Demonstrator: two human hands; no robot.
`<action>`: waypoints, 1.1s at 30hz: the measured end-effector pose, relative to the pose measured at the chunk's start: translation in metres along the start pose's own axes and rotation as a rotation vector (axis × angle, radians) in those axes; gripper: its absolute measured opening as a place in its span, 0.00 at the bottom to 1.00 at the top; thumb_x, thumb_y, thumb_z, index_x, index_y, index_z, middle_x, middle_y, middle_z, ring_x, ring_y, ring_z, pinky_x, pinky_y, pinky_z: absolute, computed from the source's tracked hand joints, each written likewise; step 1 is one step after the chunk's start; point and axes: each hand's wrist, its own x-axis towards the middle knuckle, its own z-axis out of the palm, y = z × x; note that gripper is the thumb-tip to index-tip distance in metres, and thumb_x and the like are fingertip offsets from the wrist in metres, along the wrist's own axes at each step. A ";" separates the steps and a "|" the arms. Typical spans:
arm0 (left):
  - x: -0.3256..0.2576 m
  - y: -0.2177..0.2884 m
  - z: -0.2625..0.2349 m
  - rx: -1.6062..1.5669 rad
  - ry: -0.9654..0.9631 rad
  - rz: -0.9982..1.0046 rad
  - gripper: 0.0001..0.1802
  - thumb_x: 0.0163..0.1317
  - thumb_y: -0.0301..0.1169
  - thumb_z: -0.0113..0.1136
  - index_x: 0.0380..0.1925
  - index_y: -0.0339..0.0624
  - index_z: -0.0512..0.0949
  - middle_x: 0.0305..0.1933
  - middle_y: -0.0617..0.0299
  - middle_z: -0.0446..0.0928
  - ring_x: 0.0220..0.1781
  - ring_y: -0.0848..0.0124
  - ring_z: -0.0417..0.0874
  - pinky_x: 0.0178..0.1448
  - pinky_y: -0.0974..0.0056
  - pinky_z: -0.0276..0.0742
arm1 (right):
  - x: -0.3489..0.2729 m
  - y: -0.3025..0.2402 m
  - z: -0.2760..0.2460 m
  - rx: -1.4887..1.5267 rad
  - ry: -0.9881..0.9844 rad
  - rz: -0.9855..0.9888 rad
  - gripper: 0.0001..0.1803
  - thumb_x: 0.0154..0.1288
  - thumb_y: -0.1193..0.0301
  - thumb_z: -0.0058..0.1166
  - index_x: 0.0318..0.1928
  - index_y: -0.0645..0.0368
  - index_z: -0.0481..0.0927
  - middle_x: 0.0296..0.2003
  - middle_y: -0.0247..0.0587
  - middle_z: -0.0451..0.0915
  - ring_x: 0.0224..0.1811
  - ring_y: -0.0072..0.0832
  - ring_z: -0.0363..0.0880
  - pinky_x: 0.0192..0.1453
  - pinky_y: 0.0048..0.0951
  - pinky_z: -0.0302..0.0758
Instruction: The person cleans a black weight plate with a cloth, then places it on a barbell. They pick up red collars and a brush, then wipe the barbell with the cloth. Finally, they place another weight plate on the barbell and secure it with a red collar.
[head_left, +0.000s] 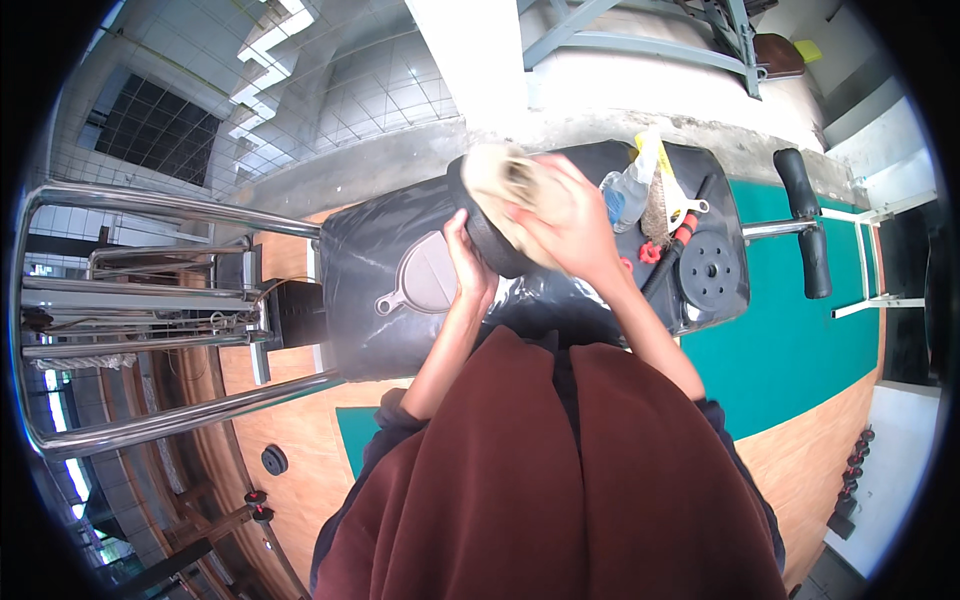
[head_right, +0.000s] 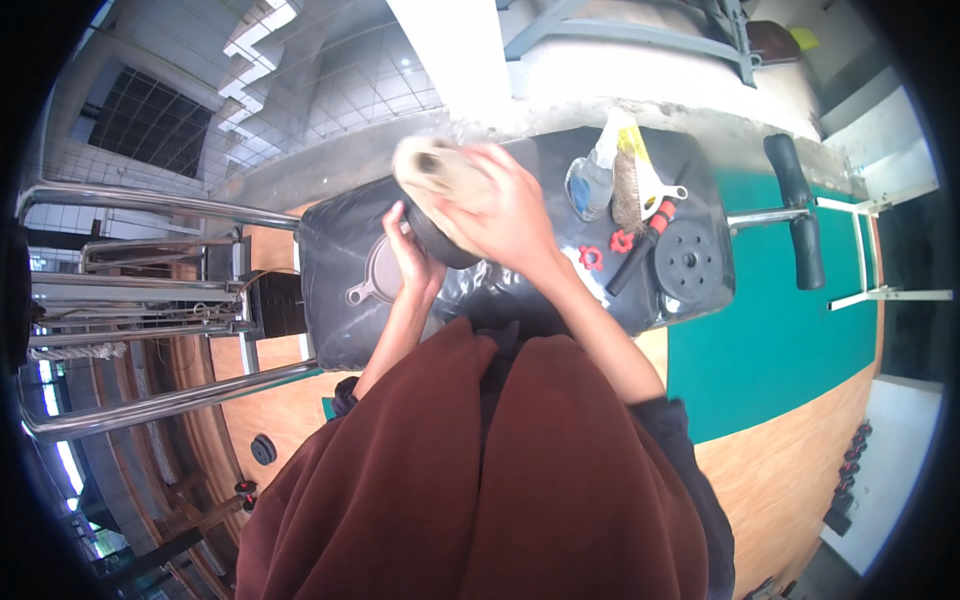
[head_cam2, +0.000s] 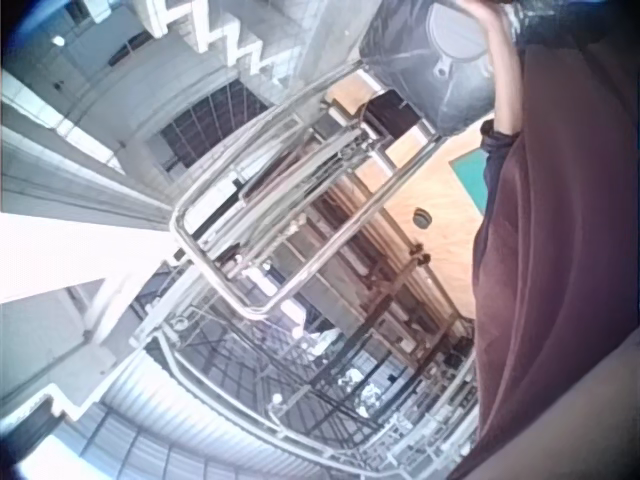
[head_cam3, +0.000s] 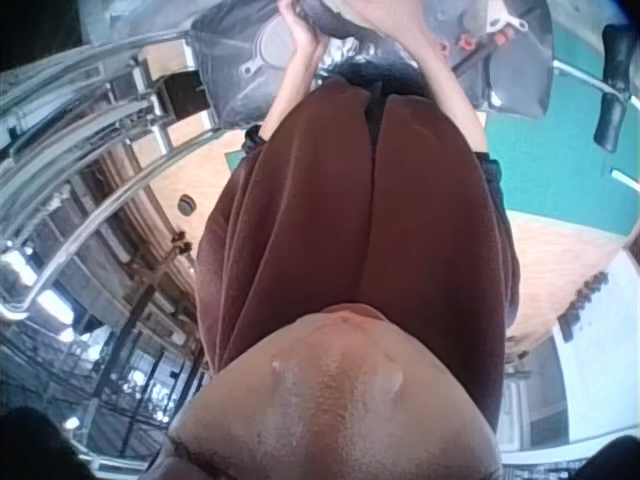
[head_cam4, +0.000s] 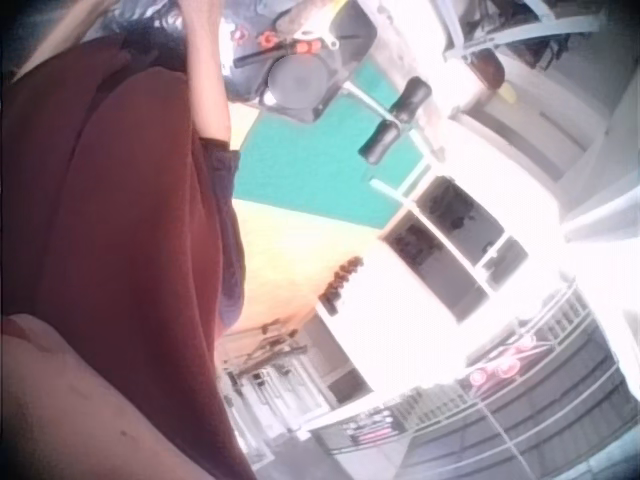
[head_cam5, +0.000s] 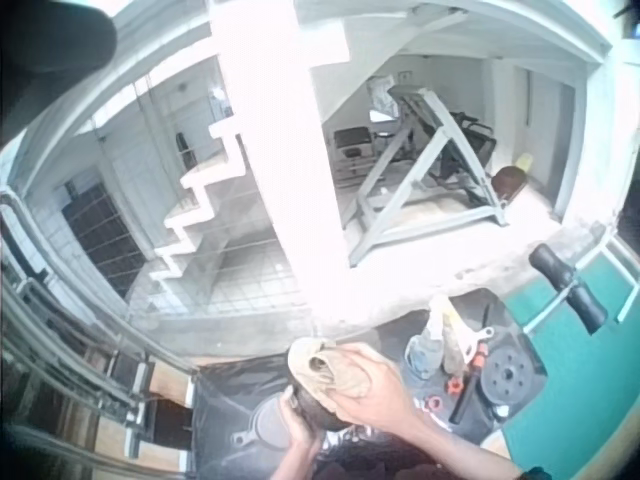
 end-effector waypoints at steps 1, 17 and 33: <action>-0.002 -0.002 0.004 -0.024 -0.007 -0.002 0.42 0.58 0.62 0.40 0.60 0.36 0.61 0.63 0.57 0.63 0.64 0.63 0.63 0.68 0.59 0.52 | 0.012 -0.007 0.008 -0.166 -0.124 -0.063 0.22 0.46 0.69 0.63 0.45 0.61 0.77 0.44 0.41 0.76 0.45 0.40 0.76 0.47 0.33 0.74; -0.008 0.024 0.024 -0.277 0.158 0.262 0.33 0.59 0.59 0.43 0.52 0.44 0.70 0.54 0.58 0.72 0.52 0.60 0.74 0.59 0.56 0.68 | -0.081 0.038 0.016 -0.270 0.024 -0.307 0.15 0.38 0.73 0.62 0.32 0.52 0.77 0.48 0.37 0.70 0.46 0.40 0.69 0.45 0.36 0.72; -0.031 0.013 -0.056 0.050 -0.410 0.114 0.38 0.58 0.57 0.40 0.59 0.38 0.63 0.56 0.50 0.71 0.56 0.58 0.72 0.61 0.56 0.67 | 0.007 0.065 -0.033 0.809 0.035 0.778 0.18 0.56 0.65 0.54 0.45 0.64 0.76 0.39 0.40 0.79 0.40 0.24 0.78 0.47 0.23 0.73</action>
